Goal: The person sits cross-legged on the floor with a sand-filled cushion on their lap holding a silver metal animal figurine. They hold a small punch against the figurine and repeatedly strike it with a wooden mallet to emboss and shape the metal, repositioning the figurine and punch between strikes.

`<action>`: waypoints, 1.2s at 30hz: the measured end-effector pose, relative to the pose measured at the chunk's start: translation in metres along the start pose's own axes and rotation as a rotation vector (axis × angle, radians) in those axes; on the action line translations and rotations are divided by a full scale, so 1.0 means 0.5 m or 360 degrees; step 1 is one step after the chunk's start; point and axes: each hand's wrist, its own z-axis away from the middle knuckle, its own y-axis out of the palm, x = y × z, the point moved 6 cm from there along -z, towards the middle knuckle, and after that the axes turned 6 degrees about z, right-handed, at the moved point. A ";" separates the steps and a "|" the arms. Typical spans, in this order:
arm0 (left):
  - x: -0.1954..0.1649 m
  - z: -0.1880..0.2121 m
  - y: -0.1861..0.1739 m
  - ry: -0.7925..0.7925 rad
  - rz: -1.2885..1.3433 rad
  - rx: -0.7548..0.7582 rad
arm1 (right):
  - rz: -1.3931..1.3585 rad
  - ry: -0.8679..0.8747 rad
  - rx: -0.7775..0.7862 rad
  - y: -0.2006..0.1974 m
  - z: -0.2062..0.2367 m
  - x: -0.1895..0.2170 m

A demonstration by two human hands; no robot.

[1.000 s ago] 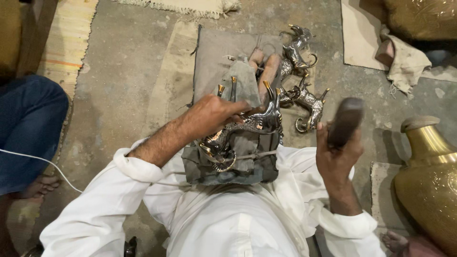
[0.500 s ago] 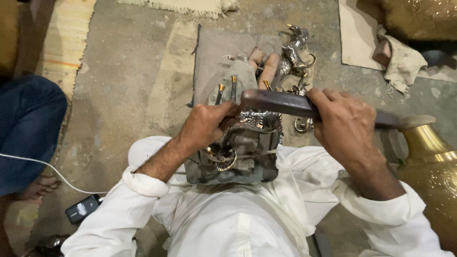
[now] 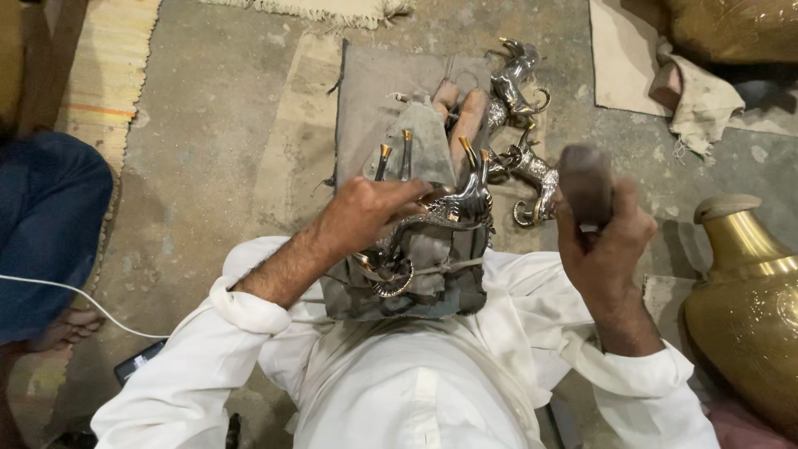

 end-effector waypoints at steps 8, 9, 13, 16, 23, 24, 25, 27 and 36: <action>0.052 -0.020 -0.033 -0.0390 0.0450 -0.0294 | 0.0123 0.0371 0.0678 0.055 0.038 -0.069; 0.056 -0.024 -0.036 -0.0401 0.0455 -0.0240 | -0.0215 0.0399 0.0697 0.070 0.045 -0.070; 0.041 -0.052 -0.041 -0.0156 0.0362 0.0001 | -0.0961 0.0436 0.0733 0.130 0.069 -0.070; 0.031 -0.068 -0.025 -0.0078 0.0172 0.0223 | -0.0699 0.0535 0.0750 0.150 0.087 -0.083; 0.037 -0.077 -0.012 -0.0073 0.0089 0.0357 | -0.0721 0.0552 0.0098 0.100 0.057 -0.072; 0.038 -0.077 -0.012 -0.0074 0.0098 0.0351 | -0.0462 0.0385 0.0120 0.087 0.045 -0.061; 0.038 -0.077 -0.010 -0.0073 0.0109 0.0346 | -0.0202 0.0219 0.0141 0.070 0.032 -0.053; 0.041 -0.074 -0.008 -0.0124 0.0096 0.0332 | 0.0091 0.0013 0.0210 0.054 0.004 -0.042; 0.042 -0.044 -0.007 -0.0289 0.0084 -0.0060 | 0.0343 -0.0198 0.0531 0.033 -0.128 -0.017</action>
